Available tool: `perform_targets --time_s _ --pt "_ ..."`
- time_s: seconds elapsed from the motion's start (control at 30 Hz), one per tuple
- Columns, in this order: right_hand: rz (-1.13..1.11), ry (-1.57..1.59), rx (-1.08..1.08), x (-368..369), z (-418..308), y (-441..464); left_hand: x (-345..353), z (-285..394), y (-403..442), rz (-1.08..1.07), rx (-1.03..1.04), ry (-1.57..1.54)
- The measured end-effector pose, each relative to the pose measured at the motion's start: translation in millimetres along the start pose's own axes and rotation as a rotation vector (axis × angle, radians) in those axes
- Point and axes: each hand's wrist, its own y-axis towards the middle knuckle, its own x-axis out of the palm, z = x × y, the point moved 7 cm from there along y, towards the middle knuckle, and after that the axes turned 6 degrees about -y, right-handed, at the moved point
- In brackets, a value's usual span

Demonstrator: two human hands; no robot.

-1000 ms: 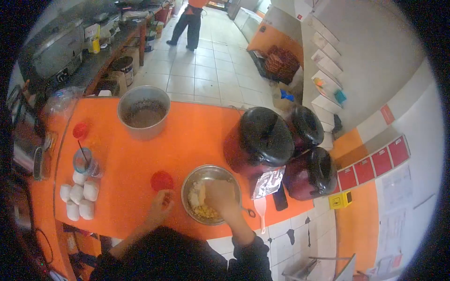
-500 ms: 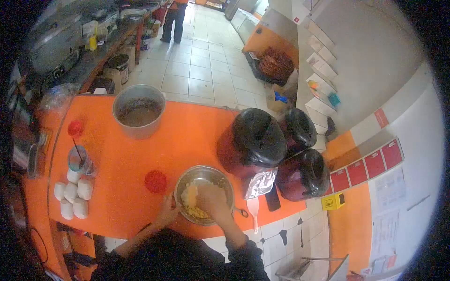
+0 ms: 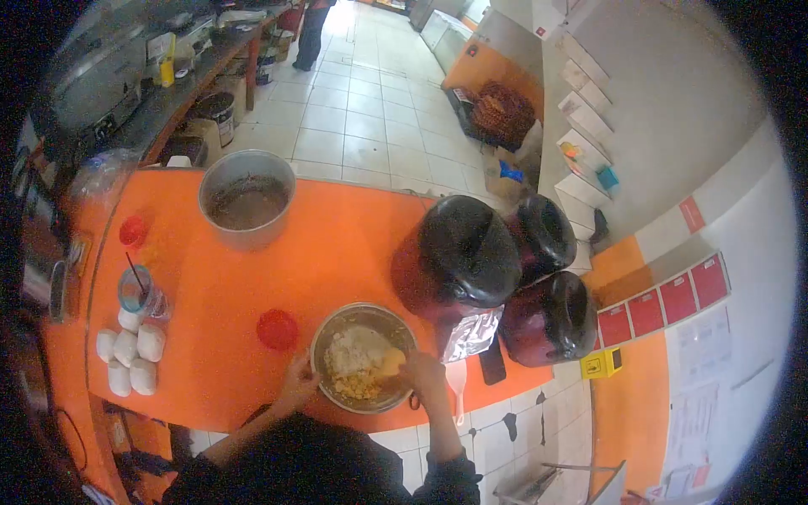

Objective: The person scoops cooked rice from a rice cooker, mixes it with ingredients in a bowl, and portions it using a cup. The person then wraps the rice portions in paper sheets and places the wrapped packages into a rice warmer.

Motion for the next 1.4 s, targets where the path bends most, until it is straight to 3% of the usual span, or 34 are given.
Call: perform_targets --time_s 0.1,0.2,0.27,0.4,0.47,0.53,0.6,0.7,0.73,0.87,0.9,1.0,1.1,1.17,1.23,1.33,1.4 --pt "0.035 -0.004 -0.077 -4 -3 24 -1 -11 -1 -0.007 -0.044 -0.019" --pt "-0.049 -0.003 -0.411 -12 -39 52 2 -27 10 -0.048 -0.046 -0.072" --pt "-0.008 -0.208 -0.627 -23 -76 61 -2 -24 15 -0.073 -0.004 -0.042" --pt "0.185 -0.574 -0.954 -4 -142 15 -8 -12 31 -0.161 0.069 -0.013" --pt "0.347 -0.491 -1.012 -19 -147 -45 -8 -20 34 -0.19 0.056 -0.093" --pt "0.043 -0.418 -0.951 9 -130 -71 -7 -26 35 -0.185 0.031 -0.131" --pt "0.089 -0.285 -0.735 14 -114 -103 -11 -8 33 -0.168 0.014 -0.066" --pt "0.007 -0.227 -0.663 89 -98 -93 -12 -1 33 -0.133 0.065 0.017" --pt "0.069 -0.136 -0.693 97 -85 -75 -12 -2 32 -0.116 0.093 0.026" --pt "-0.261 -0.012 -0.52 -37 -86 -65 -13 7 32 -0.152 0.108 0.011" --pt "-0.264 0.043 -0.479 -54 -89 -72 -12 -2 35 -0.163 0.107 0.002" --pt "-0.083 -0.065 -0.595 37 -112 -55 -8 -28 30 -0.172 0.044 -0.058" --pt "-0.111 -0.151 -0.662 5 -114 -45 -5 -27 33 -0.187 0.017 -0.105" --pt "-0.176 0.031 -0.537 -49 -102 -56 -4 -26 29 -0.19 -0.007 -0.145" --pt "-0.093 0.013 -0.486 -69 -100 -59 -4 -15 27 -0.196 -0.027 -0.198" --pt "-0.178 -0.255 -0.587 56 -101 -8 -6 -9 24 -0.172 -0.109 -0.242" --pt "-0.191 -0.23 -0.537 -23 -114 -39 -7 -4 30 -0.152 0.038 -0.137"
